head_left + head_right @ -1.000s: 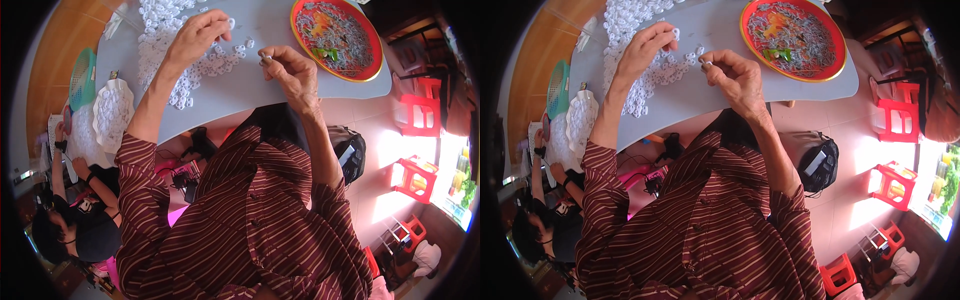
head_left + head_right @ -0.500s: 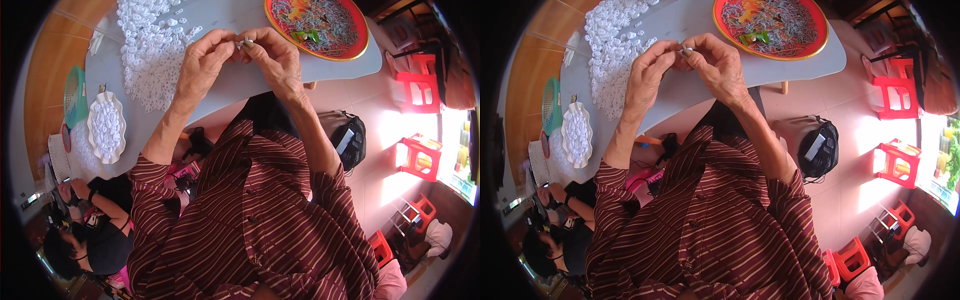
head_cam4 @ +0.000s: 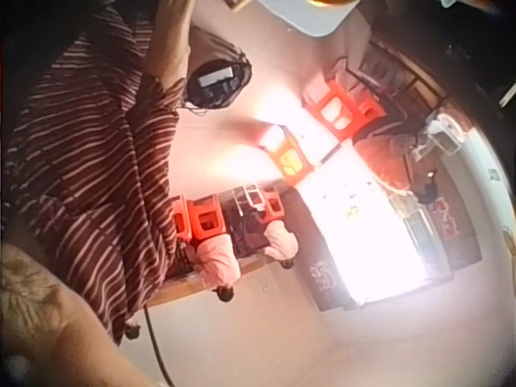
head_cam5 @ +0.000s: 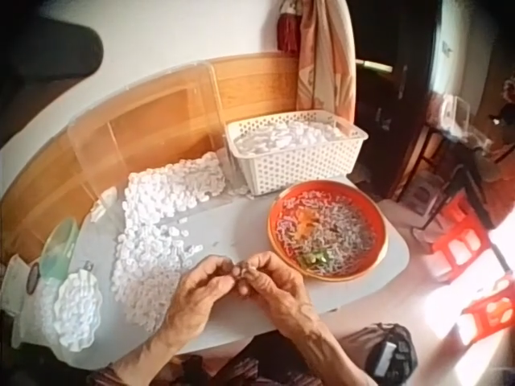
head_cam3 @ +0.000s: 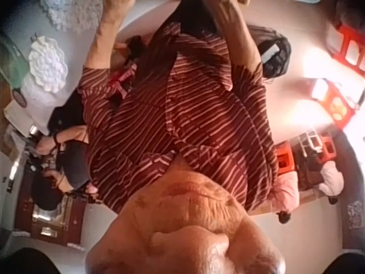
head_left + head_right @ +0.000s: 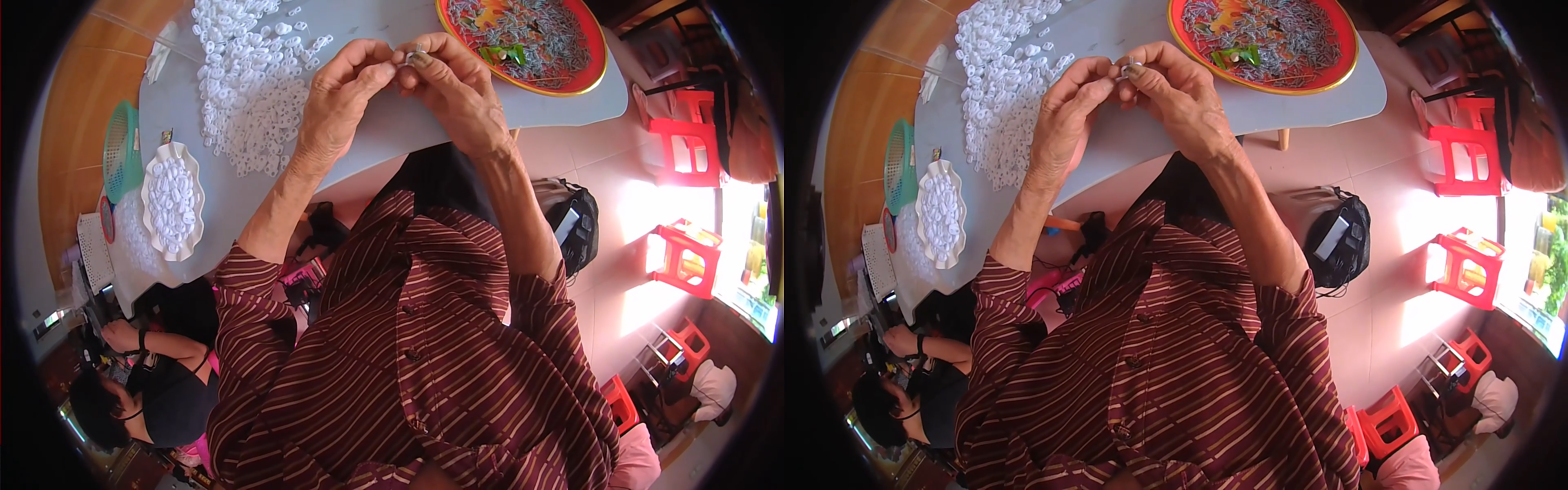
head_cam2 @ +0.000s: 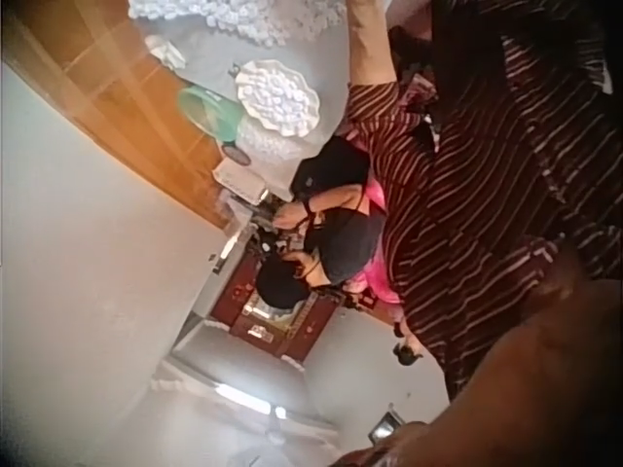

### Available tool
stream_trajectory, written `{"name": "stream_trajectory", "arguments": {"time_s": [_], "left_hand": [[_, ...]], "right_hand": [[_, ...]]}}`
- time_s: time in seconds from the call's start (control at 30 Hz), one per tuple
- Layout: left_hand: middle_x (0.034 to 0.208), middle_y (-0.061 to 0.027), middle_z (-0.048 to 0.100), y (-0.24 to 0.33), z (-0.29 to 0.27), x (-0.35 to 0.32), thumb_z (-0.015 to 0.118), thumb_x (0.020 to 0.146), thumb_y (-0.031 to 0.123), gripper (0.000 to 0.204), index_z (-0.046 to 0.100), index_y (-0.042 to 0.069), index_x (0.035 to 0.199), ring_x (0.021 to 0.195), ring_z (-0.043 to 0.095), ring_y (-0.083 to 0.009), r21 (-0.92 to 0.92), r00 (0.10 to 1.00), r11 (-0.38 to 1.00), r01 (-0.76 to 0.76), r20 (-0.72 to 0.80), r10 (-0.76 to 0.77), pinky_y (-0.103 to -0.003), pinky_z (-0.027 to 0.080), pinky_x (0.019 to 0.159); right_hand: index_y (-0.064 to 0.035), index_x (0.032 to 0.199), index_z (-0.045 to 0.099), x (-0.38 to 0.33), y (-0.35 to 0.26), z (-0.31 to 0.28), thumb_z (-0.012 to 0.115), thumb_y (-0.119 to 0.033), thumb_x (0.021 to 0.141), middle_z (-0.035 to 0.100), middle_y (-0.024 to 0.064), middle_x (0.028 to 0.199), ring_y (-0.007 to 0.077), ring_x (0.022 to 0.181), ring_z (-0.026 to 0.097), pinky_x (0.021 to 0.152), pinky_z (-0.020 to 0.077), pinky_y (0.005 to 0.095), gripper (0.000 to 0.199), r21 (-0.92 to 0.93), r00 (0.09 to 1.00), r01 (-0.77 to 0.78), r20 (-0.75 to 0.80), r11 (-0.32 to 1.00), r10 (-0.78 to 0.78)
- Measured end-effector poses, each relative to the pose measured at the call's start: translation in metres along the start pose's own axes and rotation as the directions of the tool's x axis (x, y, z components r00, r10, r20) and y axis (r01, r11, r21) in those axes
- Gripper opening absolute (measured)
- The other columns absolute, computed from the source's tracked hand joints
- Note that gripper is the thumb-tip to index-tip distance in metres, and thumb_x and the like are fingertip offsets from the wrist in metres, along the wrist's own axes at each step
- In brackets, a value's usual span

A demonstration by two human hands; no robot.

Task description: Manually assembling small white plastic components at a table.

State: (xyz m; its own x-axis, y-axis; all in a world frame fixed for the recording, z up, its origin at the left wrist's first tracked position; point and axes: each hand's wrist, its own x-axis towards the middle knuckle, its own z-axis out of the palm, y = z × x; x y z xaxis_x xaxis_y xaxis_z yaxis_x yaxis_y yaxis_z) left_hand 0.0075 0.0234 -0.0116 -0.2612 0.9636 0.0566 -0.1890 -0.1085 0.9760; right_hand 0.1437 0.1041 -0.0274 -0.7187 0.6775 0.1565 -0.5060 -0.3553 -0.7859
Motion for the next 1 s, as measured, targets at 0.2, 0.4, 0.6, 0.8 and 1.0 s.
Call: {"name": "stream_trajectory", "arguments": {"time_s": [0.2, 0.4, 0.6, 0.8, 1.0], "left_hand": [[0.084, -0.0033, 0.061, 0.007, 0.009, -0.002, 0.057, 0.087, 0.009, 0.011, 0.056, 0.001, 0.095, 0.081, 0.056, -0.0094, -0.053, 1.000, 0.999, 0.004, 0.031, -0.002, -0.024, 0.045, 0.080], [0.090, -0.0016, 0.058, -0.005, -0.002, 0.002, 0.052, 0.086, 0.005, 0.012, 0.057, 0.003, 0.097, 0.089, 0.051, -0.0103, -0.004, 0.997, 0.998, 0.056, 0.057, -0.056, -0.026, 0.038, 0.087], [0.082, 0.0004, 0.059, 0.003, -0.001, 0.010, 0.057, 0.083, 0.004, 0.003, 0.060, 0.003, 0.085, 0.081, 0.054, -0.0079, -0.120, 0.999, 0.993, 0.010, -0.049, -0.016, -0.023, 0.042, 0.076], [0.081, 0.0014, 0.058, 0.012, -0.002, 0.011, 0.060, 0.084, 0.007, 0.003, 0.061, 0.004, 0.086, 0.081, 0.054, -0.0093, -0.190, 0.993, 0.982, 0.015, -0.115, -0.037, -0.025, 0.042, 0.077], [0.082, 0.0019, 0.057, 0.009, 0.002, 0.009, 0.061, 0.084, 0.006, 0.006, 0.060, 0.004, 0.089, 0.081, 0.053, -0.0092, -0.184, 0.994, 0.982, -0.028, -0.105, 0.009, -0.025, 0.043, 0.078]], "right_hand": [[-0.0030, 0.096, 0.053, 0.001, -0.002, -0.005, 0.051, -0.012, 0.093, 0.055, 0.0038, 0.079, 0.0116, 0.077, 0.052, 0.075, 0.0457, 0.0257, 0.010, 0.171, 0.996, -0.051, 0.079, 0.984, 0.038], [-0.0026, 0.097, 0.054, 0.001, -0.001, -0.005, 0.050, -0.012, 0.094, 0.056, 0.0045, 0.081, 0.0104, 0.075, 0.049, 0.071, 0.0446, 0.0252, 0.011, 0.214, 0.997, -0.055, 0.065, 0.975, 0.042], [-0.0001, 0.096, 0.060, -0.002, 0.001, 0.000, 0.057, -0.011, 0.090, 0.061, 0.0049, 0.086, 0.0075, 0.068, 0.049, 0.065, 0.0430, 0.0227, 0.013, 0.145, 0.990, 0.078, -0.129, 0.986, -0.059], [0.0014, 0.096, 0.060, -0.004, 0.002, 0.007, 0.063, -0.006, 0.085, 0.063, 0.0030, 0.080, 0.0053, 0.068, 0.052, 0.060, 0.0453, 0.0201, 0.013, -0.349, 0.989, 0.089, -0.076, 0.933, -0.123], [0.0016, 0.099, 0.056, -0.003, 0.004, 0.010, 0.064, -0.005, 0.084, 0.063, 0.0041, 0.081, 0.0075, 0.071, 0.057, 0.066, 0.0483, 0.0213, 0.018, -0.346, 0.979, 0.135, -0.100, 0.928, -0.180]]}}
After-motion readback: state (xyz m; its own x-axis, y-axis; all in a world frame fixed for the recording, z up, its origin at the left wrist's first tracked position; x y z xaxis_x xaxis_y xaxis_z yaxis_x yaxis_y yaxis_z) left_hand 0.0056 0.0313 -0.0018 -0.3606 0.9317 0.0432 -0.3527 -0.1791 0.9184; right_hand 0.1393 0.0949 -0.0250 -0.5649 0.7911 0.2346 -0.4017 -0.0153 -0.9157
